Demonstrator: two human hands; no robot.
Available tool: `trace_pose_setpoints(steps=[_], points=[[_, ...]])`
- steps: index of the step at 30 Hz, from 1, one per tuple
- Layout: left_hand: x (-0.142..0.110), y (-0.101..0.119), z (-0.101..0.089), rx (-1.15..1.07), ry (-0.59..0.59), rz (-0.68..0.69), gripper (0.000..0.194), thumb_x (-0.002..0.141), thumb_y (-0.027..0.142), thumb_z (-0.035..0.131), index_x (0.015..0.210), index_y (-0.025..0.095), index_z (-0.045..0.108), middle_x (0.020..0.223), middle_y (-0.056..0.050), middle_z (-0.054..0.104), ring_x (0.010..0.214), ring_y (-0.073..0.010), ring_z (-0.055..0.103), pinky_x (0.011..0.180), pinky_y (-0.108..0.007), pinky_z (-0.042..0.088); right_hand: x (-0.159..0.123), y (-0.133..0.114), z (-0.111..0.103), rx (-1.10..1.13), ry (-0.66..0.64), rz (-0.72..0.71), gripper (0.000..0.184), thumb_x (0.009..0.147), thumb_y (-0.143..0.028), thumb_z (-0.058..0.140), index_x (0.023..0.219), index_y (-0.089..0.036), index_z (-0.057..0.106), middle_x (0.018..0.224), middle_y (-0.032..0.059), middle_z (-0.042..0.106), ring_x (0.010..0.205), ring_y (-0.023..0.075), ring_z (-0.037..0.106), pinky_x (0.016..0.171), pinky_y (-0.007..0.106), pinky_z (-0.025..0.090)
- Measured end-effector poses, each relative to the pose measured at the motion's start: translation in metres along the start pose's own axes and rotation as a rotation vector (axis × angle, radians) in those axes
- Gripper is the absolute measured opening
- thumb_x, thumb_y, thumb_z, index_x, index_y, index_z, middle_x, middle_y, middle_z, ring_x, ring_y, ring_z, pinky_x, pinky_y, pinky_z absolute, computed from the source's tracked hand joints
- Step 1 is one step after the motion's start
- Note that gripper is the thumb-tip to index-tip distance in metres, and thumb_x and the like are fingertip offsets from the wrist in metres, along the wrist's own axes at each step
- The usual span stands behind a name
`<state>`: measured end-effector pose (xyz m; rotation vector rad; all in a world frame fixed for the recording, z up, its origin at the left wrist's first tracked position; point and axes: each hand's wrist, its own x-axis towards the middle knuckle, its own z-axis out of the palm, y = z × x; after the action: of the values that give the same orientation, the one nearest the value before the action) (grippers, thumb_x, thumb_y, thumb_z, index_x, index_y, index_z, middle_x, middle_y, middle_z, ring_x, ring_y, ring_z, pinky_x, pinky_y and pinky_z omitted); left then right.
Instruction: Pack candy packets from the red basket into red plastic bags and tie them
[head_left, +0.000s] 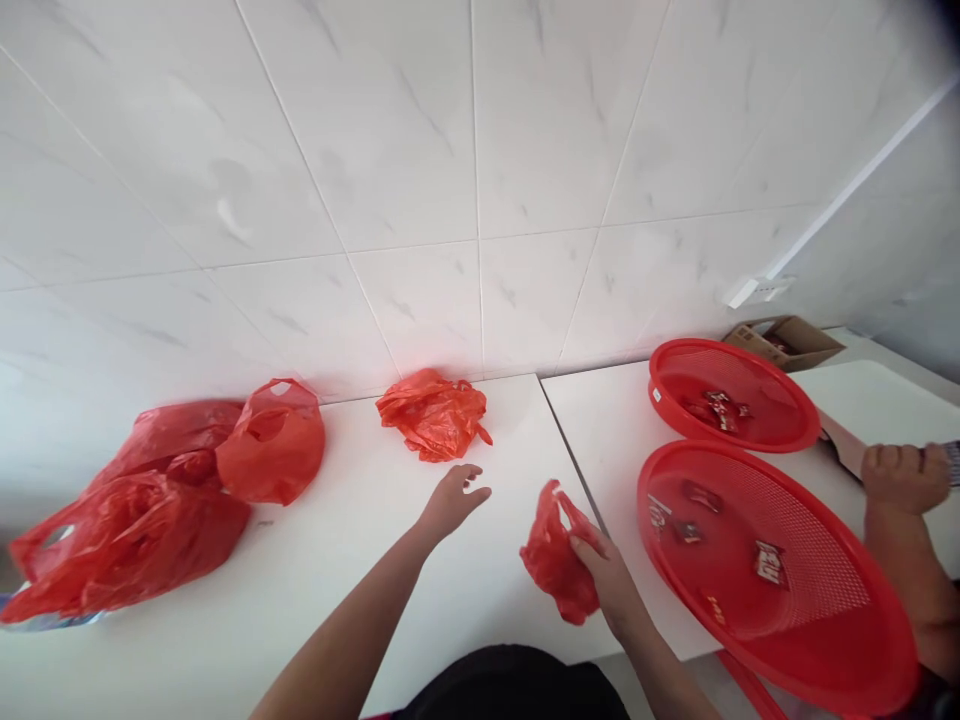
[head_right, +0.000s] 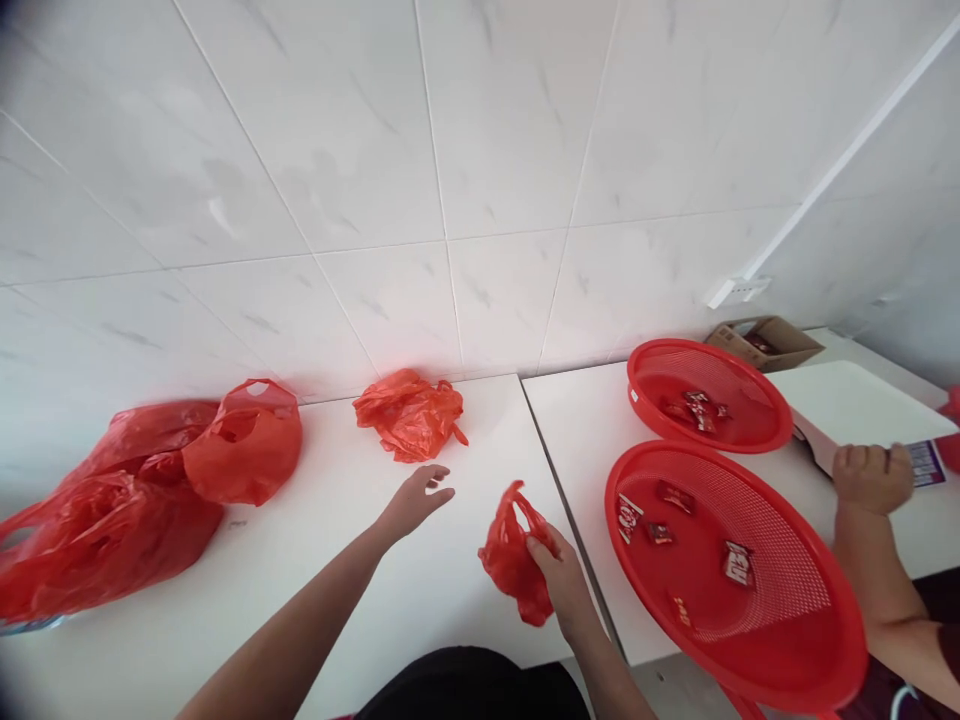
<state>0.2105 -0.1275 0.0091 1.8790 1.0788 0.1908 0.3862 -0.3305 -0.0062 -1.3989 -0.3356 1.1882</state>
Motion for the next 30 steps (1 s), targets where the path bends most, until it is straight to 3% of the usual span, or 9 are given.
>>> trace_pose_setpoints(steps=[3, 6, 11, 15, 17, 22, 26, 28, 30], points=[[-0.033, 0.017, 0.010, -0.261, -0.072, 0.031, 0.055, 0.073, 0.050, 0.067, 0.120, 0.021, 0.057, 0.118, -0.012, 0.060, 0.103, -0.0265, 0.058, 0.085, -0.037, 0.048, 0.011, -0.007, 0.016, -0.052, -0.115, -0.043, 0.036, 0.075, -0.043, 0.067, 0.102, -0.019, 0.065, 0.087, 0.0044, 0.069, 0.078, 0.0217, 0.063, 0.072, 0.034, 0.049], [-0.049, 0.024, 0.025, -0.388, -0.063, -0.008, 0.073, 0.065, 0.047, 0.076, 0.128, 0.021, 0.051, 0.116, -0.013, 0.061, 0.101, -0.0271, 0.058, 0.081, -0.037, 0.047, 0.019, -0.005, 0.030, -0.179, -0.179, -0.116, 0.025, 0.075, -0.040, 0.066, 0.086, -0.018, 0.062, 0.076, 0.0016, 0.064, 0.068, 0.0169, 0.057, 0.064, 0.029, 0.046], [-0.050, 0.015, 0.038, -0.678, -0.023, -0.288, 0.029, 0.075, 0.038, 0.062, 0.094, 0.016, 0.060, 0.088, -0.009, 0.067, 0.079, -0.0212, 0.061, 0.071, -0.035, 0.047, 0.017, 0.000, 0.040, -0.266, -0.188, -0.213, 0.016, 0.073, -0.035, 0.061, 0.076, -0.020, 0.056, 0.068, -0.0024, 0.057, 0.062, 0.0137, 0.052, 0.060, 0.026, 0.044], [-0.051, -0.001, 0.037, -0.768, 0.263, -0.372, 0.015, 0.074, 0.031, 0.057, 0.080, 0.017, 0.059, 0.083, -0.005, 0.065, 0.077, -0.0162, 0.058, 0.072, -0.030, 0.043, 0.009, 0.005, 0.023, -0.291, 0.017, -0.145, 0.022, 0.071, -0.034, 0.062, 0.087, -0.020, 0.059, 0.076, 0.0004, 0.064, 0.072, 0.0188, 0.060, 0.067, 0.029, 0.048], [-0.053, -0.007, 0.037, -0.711, 0.358, -0.383, 0.012, 0.072, 0.029, 0.058, 0.077, 0.018, 0.059, 0.080, -0.002, 0.063, 0.074, -0.0139, 0.055, 0.068, -0.027, 0.040, 0.008, 0.011, 0.009, -0.316, 0.028, -0.096, 0.025, 0.070, -0.036, 0.063, 0.089, -0.019, 0.060, 0.078, 0.0017, 0.066, 0.076, 0.0211, 0.062, 0.070, 0.031, 0.049], [-0.063, -0.002, 0.045, -0.734, 0.351, -0.344, 0.012, 0.070, 0.029, 0.060, 0.076, 0.020, 0.056, 0.075, 0.000, 0.061, 0.066, -0.0118, 0.053, 0.060, -0.024, 0.036, 0.012, 0.025, -0.021, -0.364, -0.004, -0.081, 0.036, 0.069, -0.035, 0.065, 0.099, -0.018, 0.056, 0.095, 0.0071, 0.068, 0.091, 0.0250, 0.064, 0.080, 0.036, 0.051], [-0.071, 0.014, 0.053, -0.850, 0.265, -0.294, 0.013, 0.073, 0.028, 0.060, 0.081, 0.020, 0.053, 0.088, -0.004, 0.067, 0.076, -0.0159, 0.063, 0.065, -0.027, 0.044, 0.007, 0.011, -0.031, -0.408, 0.192, -0.240, 0.053, 0.074, -0.041, 0.064, 0.120, -0.020, 0.046, 0.122, 0.0129, 0.057, 0.111, 0.0261, 0.058, 0.090, 0.041, 0.049], [-0.075, 0.020, 0.055, -0.872, 0.258, -0.288, 0.013, 0.073, 0.027, 0.060, 0.080, 0.020, 0.051, 0.088, -0.005, 0.068, 0.079, -0.0172, 0.066, 0.068, -0.028, 0.046, -0.001, -0.005, -0.028, -0.518, 0.254, -0.396, 0.044, 0.080, -0.041, 0.059, 0.117, -0.022, 0.048, 0.122, 0.0123, 0.056, 0.111, 0.0248, 0.056, 0.093, 0.041, 0.047], [-0.078, 0.024, 0.057, -0.894, 0.255, -0.284, 0.015, 0.073, 0.027, 0.063, 0.079, 0.020, 0.051, 0.086, -0.004, 0.068, 0.079, -0.0176, 0.066, 0.068, -0.028, 0.047, -0.007, -0.019, -0.020, -0.611, 0.197, -0.562, 0.030, 0.085, -0.038, 0.053, 0.111, -0.023, 0.053, 0.118, 0.0098, 0.058, 0.110, 0.0226, 0.055, 0.094, 0.038, 0.045]])
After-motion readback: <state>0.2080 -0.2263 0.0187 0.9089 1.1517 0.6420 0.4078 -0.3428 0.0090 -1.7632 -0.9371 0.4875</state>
